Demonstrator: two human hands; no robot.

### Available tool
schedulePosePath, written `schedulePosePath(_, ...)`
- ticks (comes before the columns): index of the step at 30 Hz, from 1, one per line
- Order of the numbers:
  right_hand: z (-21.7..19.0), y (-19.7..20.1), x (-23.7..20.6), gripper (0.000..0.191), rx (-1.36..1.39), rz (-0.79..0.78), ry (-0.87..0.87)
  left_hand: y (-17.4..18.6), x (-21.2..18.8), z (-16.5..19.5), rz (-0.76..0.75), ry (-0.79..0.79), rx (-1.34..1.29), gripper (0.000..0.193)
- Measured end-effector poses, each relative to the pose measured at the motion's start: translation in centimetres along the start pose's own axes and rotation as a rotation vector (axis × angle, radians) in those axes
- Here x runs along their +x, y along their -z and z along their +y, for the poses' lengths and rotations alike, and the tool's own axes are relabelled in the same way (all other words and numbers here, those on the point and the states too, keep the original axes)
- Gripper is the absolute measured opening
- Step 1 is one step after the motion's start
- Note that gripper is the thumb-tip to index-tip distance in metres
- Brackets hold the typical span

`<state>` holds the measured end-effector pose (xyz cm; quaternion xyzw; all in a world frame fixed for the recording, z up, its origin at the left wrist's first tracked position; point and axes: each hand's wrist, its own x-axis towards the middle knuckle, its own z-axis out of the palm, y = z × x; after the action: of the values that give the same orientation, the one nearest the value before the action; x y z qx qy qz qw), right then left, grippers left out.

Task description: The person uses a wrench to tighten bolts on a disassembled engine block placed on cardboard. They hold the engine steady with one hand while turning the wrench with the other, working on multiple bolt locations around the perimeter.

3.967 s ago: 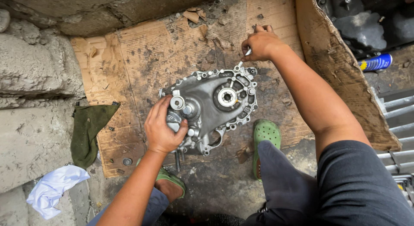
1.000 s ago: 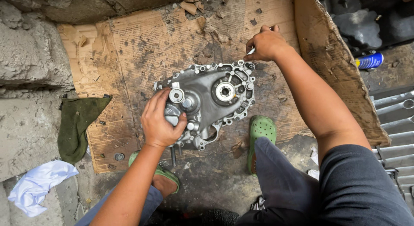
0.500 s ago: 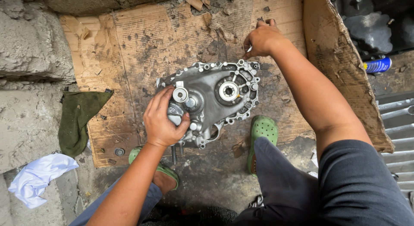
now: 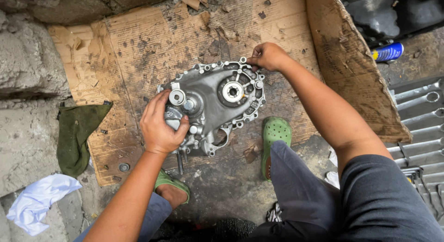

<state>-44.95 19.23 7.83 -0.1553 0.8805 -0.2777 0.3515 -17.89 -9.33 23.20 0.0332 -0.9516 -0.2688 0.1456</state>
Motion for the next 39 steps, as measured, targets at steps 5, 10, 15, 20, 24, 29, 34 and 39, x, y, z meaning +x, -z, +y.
schedulePosePath(5,0.2,-1.4,-0.7,0.031,0.098,0.076,-0.088,0.0,0.0,0.6,-0.003,-0.016,0.007,0.064)
schedulePosePath(10,-0.5,-3.8,-1.8,0.034,0.1,0.291,-0.176,0.1,0.1,0.9,-0.005,-0.013,-0.007,0.063)
schedulePosePath(15,0.0,-5.6,-2.1,0.032,0.186,0.365,-0.104,0.1,0.1,0.7,0.002,-0.02,0.001,0.064)
schedulePosePath(20,0.6,-3.5,-2.6,0.027,0.371,0.15,0.064,0.1,0.4,0.2,0.01,0.01,-0.008,0.063)
schedulePosePath(24,-0.2,1.3,-1.6,0.027,0.076,0.011,0.132,0.2,0.7,-0.2,0.02,0.016,-0.017,0.064)
schedulePosePath(29,-2.8,3.6,0.6,0.03,-0.468,0.0,0.213,0.3,1.0,-0.1,0.0,0.023,-0.027,0.064)
schedulePosePath(34,-4.6,4.0,2.3,0.032,-0.616,-0.089,0.177,0.4,1.4,0.0,0.005,0.01,-0.025,0.063)
schedulePosePath(39,-4.6,4.2,3.2,0.036,-0.573,-0.14,0.118,0.4,1.2,0.0,-0.003,0.03,-0.028,0.063)
